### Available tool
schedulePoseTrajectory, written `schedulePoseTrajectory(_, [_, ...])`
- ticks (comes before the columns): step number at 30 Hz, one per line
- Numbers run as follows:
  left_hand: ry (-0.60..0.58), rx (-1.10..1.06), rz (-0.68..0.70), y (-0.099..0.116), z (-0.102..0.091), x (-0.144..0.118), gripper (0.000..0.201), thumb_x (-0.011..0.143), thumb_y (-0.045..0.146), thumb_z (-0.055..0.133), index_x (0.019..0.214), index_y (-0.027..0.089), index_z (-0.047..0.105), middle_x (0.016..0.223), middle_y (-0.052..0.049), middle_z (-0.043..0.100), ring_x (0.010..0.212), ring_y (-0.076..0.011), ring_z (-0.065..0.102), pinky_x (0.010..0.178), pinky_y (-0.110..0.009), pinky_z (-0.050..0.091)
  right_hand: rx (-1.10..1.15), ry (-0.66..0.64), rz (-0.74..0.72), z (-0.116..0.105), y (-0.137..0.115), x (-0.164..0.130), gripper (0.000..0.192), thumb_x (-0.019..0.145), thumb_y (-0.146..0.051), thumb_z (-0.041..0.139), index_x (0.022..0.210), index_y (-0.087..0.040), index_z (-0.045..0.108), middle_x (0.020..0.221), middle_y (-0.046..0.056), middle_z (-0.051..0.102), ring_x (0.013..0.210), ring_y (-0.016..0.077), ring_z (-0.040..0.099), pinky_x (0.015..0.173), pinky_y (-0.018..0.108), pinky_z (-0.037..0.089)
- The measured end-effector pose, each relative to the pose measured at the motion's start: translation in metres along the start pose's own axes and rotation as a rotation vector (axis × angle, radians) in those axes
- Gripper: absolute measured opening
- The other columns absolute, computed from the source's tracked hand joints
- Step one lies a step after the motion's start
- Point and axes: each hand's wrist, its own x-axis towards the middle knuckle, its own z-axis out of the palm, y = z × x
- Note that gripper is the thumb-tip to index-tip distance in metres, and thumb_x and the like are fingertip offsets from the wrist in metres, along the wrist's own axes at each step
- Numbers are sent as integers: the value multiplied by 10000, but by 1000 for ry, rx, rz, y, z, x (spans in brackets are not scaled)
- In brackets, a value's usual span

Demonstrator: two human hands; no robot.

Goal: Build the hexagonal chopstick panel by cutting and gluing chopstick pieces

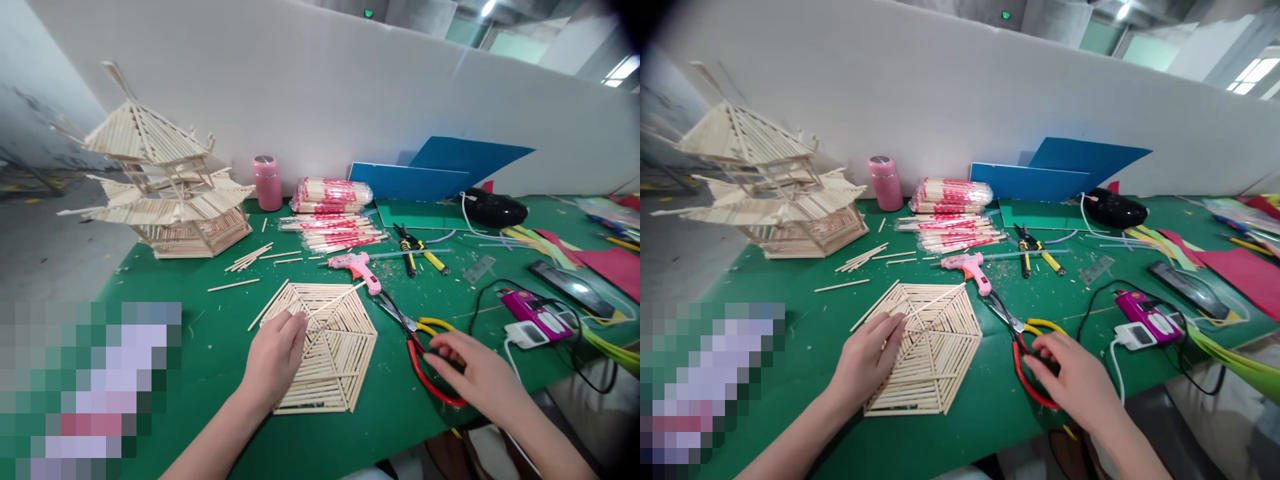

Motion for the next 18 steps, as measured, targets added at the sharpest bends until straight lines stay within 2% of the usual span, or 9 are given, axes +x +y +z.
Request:
schedulePoseTrajectory(3, [-7,-3,-16,-1,-1,0,253,869,226,324,833,148,562,644,-30,532,594,-136,515,550,-232,423,-55,-52,-75,3,-8,-5,168,794,-389,493,791,-237,565,734,5,594,679,161,589,584,260,462])
schedulePoseTrajectory(6, [-13,-10,-27,-2,0,-1,252,866,229,329,822,155,566,660,-36,542,615,-139,524,564,-233,428,-119,-55,-73,2,-1,-4,235,847,-350,407,701,-234,550,682,-12,569,596,133,574,538,236,432])
schedulePoseTrajectory(13, [-63,-11,-62,-4,1,-2,267,868,236,322,837,149,573,663,-37,526,620,-145,517,570,-245,419,-437,173,66,-3,48,23,283,833,-426,382,759,-228,571,730,-1,572,459,121,530,353,222,297])
schedulePoseTrajectory(16, [-63,-11,-60,-5,1,-3,269,870,237,319,839,152,572,655,-29,518,609,-142,509,556,-242,409,-422,183,79,3,59,32,289,833,-413,383,755,-218,582,719,6,568,452,114,530,363,221,315])
schedulePoseTrajectory(18, [-56,-4,-60,-5,1,-3,270,869,236,319,839,155,574,651,-27,518,604,-139,508,546,-237,403,-363,201,91,6,58,32,272,830,-402,390,820,-209,582,775,20,583,481,118,548,396,229,356])
